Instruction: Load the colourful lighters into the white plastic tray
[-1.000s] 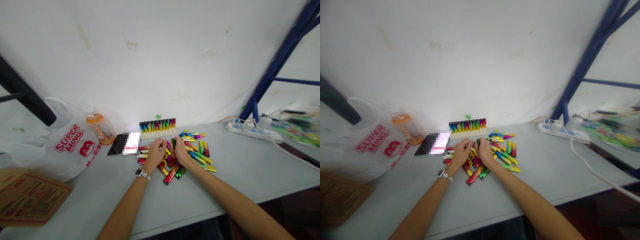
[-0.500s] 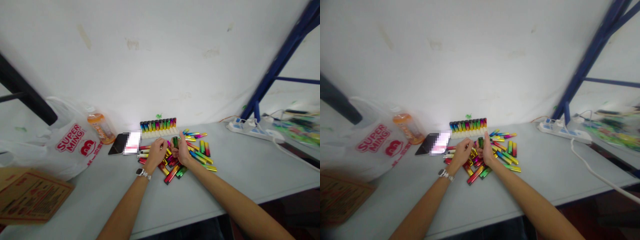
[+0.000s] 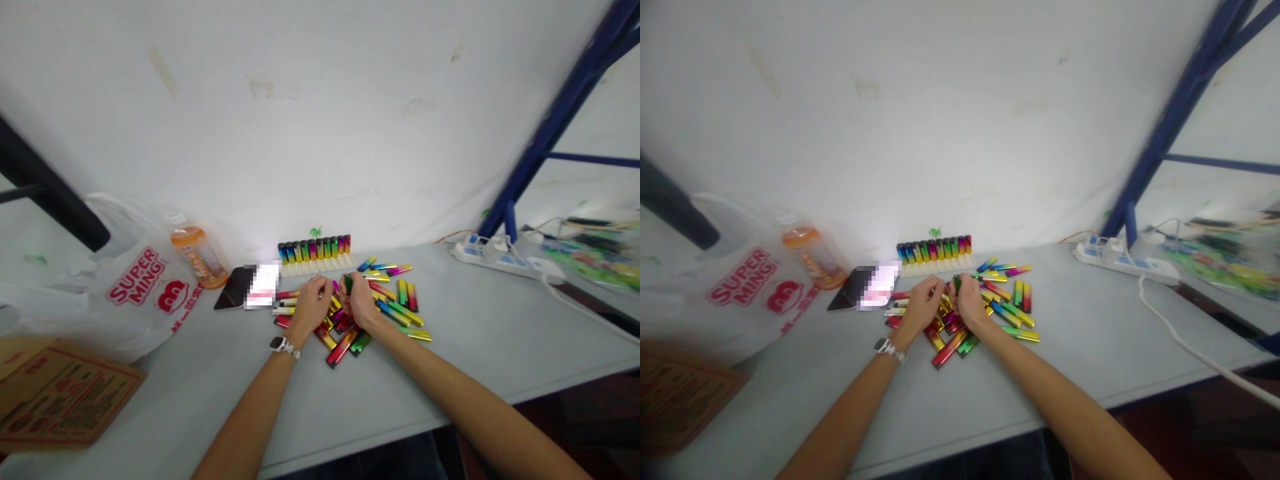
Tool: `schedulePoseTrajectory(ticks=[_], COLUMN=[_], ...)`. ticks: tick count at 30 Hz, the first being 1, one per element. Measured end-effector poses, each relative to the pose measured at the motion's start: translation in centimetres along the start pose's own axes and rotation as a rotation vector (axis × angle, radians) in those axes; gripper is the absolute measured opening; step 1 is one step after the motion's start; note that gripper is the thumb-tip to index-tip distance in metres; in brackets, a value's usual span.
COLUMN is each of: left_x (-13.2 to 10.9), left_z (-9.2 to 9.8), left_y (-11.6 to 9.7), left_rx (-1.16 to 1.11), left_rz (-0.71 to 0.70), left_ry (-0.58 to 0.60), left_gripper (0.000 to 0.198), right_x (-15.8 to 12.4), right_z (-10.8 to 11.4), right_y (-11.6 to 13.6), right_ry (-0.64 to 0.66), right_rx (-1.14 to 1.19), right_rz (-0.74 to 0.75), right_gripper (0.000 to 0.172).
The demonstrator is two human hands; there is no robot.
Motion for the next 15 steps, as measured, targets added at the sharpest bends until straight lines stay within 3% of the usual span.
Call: schedulePoseTrajectory(ticks=[9,13,15], left_x=[0.1,0.0,0.0], left_z=[-0.1,0.0,0.1], left_y=[0.0,0.0,-0.1], left_rx=[-0.013,-0.006,-0.013], left_rz=[0.003,0.0,-0.002], left_ry=[0.015,-0.002,-0.004], left_gripper=[0.033,0.034,0.034], right_x=[-0.2,-0.1,0.0], right_z=[-0.4,-1.0,-1.1], right_y=[-0.3,-0.6,0.0], right_ry=[0.02,0.143,0.176], right_rx=[0.046,0.181,0.205], right_rz=[-0.047,-0.145,-0.123], right_gripper=[0.043,0.053,0.053])
Point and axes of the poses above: each hand's wrist, its own x-axis towards the middle knuckle, its own z-axis out of the back of the hand, y = z × x, the point moved 7 cm from there along x, towards the middle knuckle, and after that the axes turned 10 degrees about -x, right-handed, at the moved point
